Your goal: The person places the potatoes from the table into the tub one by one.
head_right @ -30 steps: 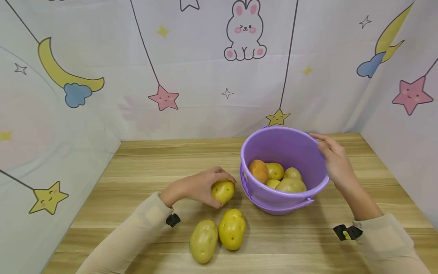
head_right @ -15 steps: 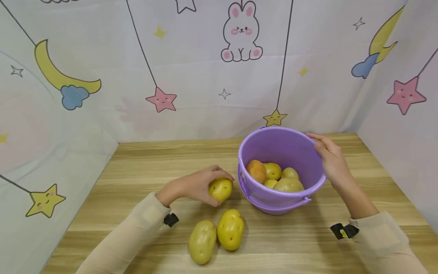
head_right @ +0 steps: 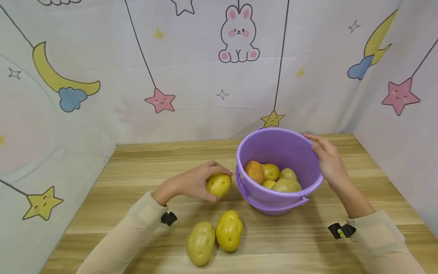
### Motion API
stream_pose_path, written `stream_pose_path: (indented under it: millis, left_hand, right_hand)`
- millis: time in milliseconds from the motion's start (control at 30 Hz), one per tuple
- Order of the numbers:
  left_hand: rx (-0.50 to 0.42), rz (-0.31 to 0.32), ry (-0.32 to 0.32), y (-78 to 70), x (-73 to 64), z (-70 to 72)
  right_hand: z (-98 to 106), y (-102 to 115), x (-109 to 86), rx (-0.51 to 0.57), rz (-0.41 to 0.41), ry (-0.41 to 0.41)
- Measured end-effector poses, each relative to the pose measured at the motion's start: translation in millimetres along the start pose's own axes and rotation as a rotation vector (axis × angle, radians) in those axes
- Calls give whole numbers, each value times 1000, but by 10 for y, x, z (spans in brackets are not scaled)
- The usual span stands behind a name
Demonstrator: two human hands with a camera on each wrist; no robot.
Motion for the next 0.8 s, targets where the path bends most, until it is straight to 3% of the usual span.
stream_pose_path:
  millis: [600,800]
  left_hand:
    - [-25,-33,-77,-72,-40,190]
    - [-39,-15,-119,-108,-74,300]
  right_hand:
    - [-7,-16,1,-39,-8,-9]
    - [-2,1,-1,-35,0,-12]
Point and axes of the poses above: each hand's wrist, its own x-axis towards the middle knuckle, its own z-axis out of the back of the hand, y = z × x, the point moved 7 cm from there along x, towards the middle knuckle, and after that the axes turned 11 degrees about -x, right-handed, at the moved point
